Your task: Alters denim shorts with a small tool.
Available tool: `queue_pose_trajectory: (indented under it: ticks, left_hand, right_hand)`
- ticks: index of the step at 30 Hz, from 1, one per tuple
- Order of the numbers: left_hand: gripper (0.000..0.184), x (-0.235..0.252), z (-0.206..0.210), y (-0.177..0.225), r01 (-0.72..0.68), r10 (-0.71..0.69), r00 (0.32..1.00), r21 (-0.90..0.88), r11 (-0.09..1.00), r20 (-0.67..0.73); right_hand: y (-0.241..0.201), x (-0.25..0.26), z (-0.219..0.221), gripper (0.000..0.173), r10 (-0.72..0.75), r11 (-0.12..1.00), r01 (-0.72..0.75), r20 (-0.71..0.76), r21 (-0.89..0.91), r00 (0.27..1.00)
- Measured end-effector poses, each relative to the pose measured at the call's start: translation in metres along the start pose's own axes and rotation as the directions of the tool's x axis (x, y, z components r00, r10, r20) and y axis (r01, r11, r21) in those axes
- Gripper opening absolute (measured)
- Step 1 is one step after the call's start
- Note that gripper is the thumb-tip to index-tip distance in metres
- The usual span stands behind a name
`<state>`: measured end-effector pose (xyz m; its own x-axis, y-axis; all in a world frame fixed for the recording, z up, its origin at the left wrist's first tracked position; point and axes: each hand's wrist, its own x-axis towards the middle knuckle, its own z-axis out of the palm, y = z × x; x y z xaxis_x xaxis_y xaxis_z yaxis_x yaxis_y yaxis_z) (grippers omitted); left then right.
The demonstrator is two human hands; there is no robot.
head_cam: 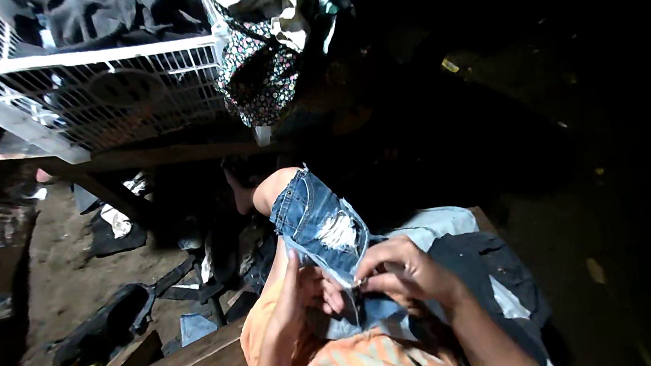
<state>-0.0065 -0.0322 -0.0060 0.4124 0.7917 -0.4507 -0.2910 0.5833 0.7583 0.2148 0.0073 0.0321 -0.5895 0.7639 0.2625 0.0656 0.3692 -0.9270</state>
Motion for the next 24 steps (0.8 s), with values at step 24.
queue_pose_trajectory:
  ticks: [24]
  left_hand:
    - [0.022,-0.015,0.075,0.084,-0.644,0.666,0.745,0.274,0.715,0.013]
  right_hand:
    - [-0.076,0.031,-0.079,0.014,-0.443,0.893,0.438,-0.030,-0.103,0.896]
